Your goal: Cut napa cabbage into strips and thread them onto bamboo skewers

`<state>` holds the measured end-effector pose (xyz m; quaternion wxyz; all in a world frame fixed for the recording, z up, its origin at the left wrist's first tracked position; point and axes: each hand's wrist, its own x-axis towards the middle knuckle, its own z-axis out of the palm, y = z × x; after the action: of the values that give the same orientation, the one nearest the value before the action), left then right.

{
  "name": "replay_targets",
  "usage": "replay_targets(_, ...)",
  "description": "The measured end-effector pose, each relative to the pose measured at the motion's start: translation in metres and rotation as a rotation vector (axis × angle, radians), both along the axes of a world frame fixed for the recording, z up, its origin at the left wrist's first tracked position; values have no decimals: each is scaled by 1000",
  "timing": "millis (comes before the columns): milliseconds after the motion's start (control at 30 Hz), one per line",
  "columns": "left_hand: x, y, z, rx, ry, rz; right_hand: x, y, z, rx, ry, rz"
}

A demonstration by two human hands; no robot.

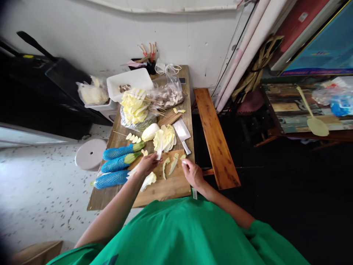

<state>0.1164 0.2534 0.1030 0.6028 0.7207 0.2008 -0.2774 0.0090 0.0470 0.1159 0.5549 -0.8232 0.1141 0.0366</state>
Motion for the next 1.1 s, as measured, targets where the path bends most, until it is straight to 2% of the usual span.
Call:
replay_targets(33, -17, 0, 4, -81, 36, 34, -2, 4, 2, -69, -78, 37)
replay_targets(167, -74, 1, 27, -250, 92, 116, -16, 21, 9, -409, -422, 253)
replay_targets(300, -111, 8, 51, -369, 95, 170, -29, 37, 12, -566, -499, 215)
replay_targets(433, -136, 21, 70, -419, 58, 236, -43, 49, 25, -574, -514, 238)
replay_targets(633, -159, 43, 95, -548, 19, 312, -71, 65, 52, -391, -434, 388)
replay_targets(800, -165, 58, 96, -567, 9, 346, -80, 74, 59, -467, -417, 427)
replay_targets(900, -166, 64, 91, -562, 21, 387, -83, 73, 72, -436, -376, 408)
replay_targets(967, -165, 66, 90, -532, -10, 415, -83, 73, 88, -433, -477, 303)
replay_targets(1033, -164, 66, 91, -469, -68, 430, -79, 77, 105, -450, -673, 262)
replay_targets(1100, -162, 65, 93, -410, -150, 399, -69, 86, 119, -443, -792, 417)
